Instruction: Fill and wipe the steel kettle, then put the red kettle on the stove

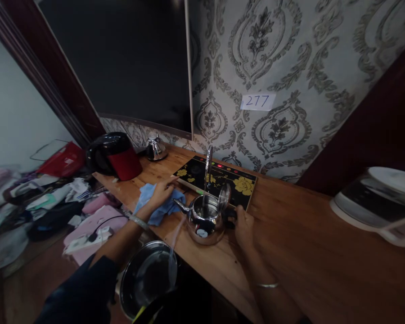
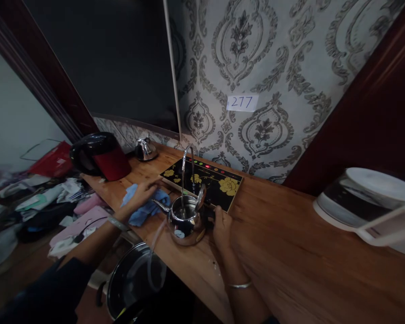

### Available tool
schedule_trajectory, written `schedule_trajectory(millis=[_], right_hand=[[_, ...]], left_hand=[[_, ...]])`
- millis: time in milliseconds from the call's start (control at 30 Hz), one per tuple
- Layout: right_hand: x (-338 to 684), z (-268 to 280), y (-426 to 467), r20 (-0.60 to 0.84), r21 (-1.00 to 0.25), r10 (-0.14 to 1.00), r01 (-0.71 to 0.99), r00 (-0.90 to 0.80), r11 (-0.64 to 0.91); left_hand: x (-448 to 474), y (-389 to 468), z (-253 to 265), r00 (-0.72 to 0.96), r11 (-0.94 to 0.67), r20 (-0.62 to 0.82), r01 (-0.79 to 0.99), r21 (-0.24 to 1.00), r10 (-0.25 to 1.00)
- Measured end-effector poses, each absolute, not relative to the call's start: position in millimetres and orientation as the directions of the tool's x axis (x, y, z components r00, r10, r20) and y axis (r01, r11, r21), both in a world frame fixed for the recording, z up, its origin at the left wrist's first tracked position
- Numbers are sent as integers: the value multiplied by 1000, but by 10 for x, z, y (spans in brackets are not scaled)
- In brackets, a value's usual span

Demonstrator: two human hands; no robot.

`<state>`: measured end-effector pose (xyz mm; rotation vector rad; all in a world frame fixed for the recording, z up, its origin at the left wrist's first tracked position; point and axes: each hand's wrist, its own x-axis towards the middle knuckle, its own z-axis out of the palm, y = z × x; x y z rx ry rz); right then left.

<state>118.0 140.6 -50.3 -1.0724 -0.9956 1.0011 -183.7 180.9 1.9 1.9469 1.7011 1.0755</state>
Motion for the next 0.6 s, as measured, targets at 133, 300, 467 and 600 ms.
schedule_trajectory(millis=[133,300,467,600], right_hand=[[1189,-501,1388,108,-972,967,-180,231,152],[1189,-479,1367,114,-971,966,-179,232,158],[1187,-446,1365,113,-970,966,-185,231,158],[1180,-424,1357,122,-967,966,-190,230,168]], left_hand=[[-1770,1603,-6,-49,-220,376,739,637,926],[-1701,1450,28,-4,-275,444,779,563,896],[-1671,1417,33,21,-286,437,783,552,899],[-1678,1460,8,58,-311,440,788,531,896]])
